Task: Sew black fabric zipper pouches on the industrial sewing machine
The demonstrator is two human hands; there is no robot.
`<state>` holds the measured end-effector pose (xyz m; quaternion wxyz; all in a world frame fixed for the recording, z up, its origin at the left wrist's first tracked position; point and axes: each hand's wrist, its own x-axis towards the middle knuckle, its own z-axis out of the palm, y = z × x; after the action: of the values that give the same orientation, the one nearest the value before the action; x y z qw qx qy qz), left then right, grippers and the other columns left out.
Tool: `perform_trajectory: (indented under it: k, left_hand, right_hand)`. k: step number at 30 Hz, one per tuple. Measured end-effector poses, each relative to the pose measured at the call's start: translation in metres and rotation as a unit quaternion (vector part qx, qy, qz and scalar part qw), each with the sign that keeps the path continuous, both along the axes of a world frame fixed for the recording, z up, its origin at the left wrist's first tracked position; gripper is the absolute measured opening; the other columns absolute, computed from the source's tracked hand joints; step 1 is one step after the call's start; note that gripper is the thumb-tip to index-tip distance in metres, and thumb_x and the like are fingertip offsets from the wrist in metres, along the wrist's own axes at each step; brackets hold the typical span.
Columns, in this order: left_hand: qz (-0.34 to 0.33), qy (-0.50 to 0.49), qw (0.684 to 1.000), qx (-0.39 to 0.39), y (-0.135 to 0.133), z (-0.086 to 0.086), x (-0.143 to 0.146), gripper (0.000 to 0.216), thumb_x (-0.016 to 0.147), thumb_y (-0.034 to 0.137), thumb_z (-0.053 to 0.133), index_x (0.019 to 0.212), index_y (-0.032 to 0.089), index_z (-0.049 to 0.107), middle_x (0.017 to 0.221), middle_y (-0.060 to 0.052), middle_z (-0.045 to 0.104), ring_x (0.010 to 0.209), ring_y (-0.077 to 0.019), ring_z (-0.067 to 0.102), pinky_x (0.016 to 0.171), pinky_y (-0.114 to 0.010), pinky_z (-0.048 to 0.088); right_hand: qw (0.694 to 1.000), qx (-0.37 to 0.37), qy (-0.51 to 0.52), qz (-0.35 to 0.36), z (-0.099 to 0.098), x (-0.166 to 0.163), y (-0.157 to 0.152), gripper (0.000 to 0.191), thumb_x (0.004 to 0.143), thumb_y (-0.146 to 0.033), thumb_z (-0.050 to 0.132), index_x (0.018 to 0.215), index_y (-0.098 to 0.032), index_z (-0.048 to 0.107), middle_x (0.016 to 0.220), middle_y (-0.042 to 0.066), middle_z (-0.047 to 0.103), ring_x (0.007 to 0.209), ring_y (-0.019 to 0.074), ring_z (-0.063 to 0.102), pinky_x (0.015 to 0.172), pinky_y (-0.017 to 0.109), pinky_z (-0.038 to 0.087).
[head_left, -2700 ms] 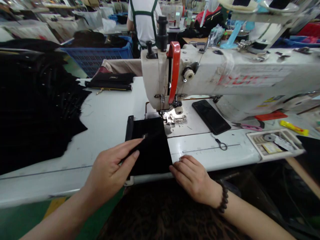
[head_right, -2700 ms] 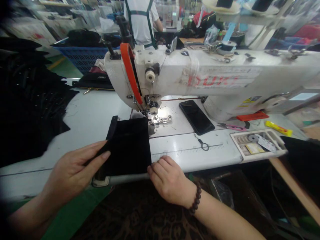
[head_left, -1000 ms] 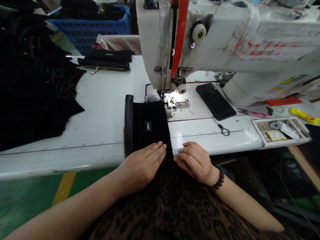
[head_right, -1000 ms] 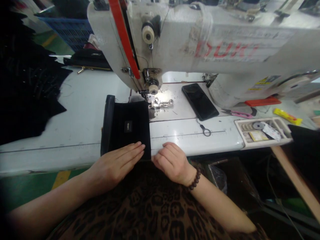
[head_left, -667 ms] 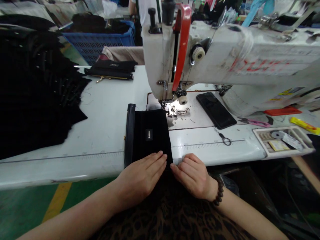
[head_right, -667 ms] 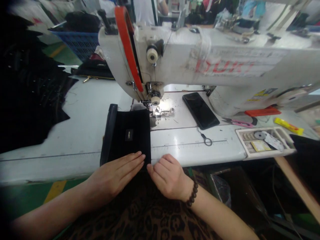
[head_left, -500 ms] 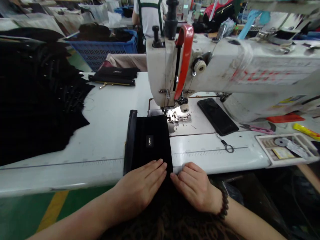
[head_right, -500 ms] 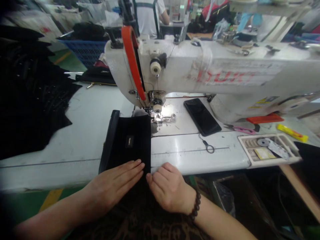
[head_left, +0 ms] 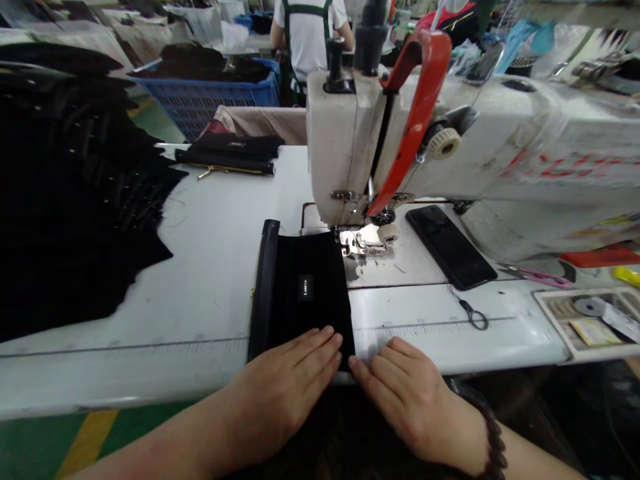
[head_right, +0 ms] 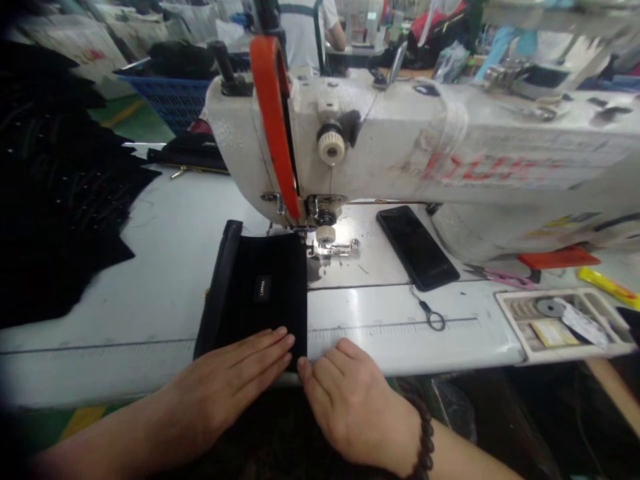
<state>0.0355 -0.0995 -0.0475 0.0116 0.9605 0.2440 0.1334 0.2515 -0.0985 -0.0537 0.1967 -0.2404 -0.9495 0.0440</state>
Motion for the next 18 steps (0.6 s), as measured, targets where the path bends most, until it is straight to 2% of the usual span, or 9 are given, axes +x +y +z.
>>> perform_trajectory:
  k: [5, 10, 14, 18]
  left_hand:
    - [-0.003, 0.000, 1.000, -0.009, 0.014, 0.002, -0.001, 0.036, 0.081, 0.003, 0.031, 0.107, 0.002, 0.057, 0.114, -0.016, 0.059, 0.108, -0.0229, 0.054, 0.089, -0.033, 0.049]
    - [-0.003, -0.005, 1.000, -0.002, 0.024, -0.006, -0.005, 0.035, 0.079, 0.004, 0.037, 0.109, 0.002, 0.056, 0.116, -0.016, 0.057, 0.111, -0.0231, 0.051, 0.092, -0.034, 0.047]
    - [0.002, -0.010, 1.000, -0.005, 0.032, -0.011, -0.008, 0.035, 0.077, 0.006, 0.043, 0.111, 0.001, 0.054, 0.119, -0.018, 0.055, 0.115, -0.0244, 0.047, 0.094, -0.035, 0.045]
    - [-0.001, -0.010, 1.000, 0.006, 0.043, -0.008, -0.008, 0.033, 0.079, 0.005, 0.040, 0.108, 0.001, 0.055, 0.116, -0.017, 0.057, 0.112, -0.0234, 0.050, 0.092, -0.034, 0.047]
  right_hand:
    - [0.999, 0.005, -0.044, 0.007, 0.003, 0.000, 0.011, 0.032, 0.084, -0.004, 0.029, 0.099, 0.001, 0.058, 0.061, 0.006, 0.052, 0.054, 0.0169, 0.044, 0.056, 0.033, 0.034]
    - [0.996, 0.013, -0.086, 0.010, 0.005, -0.002, 0.021, 0.029, 0.084, -0.007, 0.037, 0.104, 0.001, 0.056, 0.063, 0.005, 0.053, 0.055, 0.0173, 0.045, 0.056, 0.034, 0.033]
    - [0.995, 0.013, -0.102, 0.007, 0.003, -0.003, 0.027, 0.028, 0.086, -0.014, 0.044, 0.107, 0.000, 0.054, 0.064, 0.004, 0.054, 0.055, 0.0169, 0.046, 0.056, 0.034, 0.032]
    - [0.993, 0.018, -0.113, -0.011, -0.001, -0.005, 0.034, 0.031, 0.086, -0.020, 0.048, 0.110, -0.001, 0.053, 0.065, 0.004, 0.056, 0.056, 0.0163, 0.048, 0.057, 0.034, 0.032]
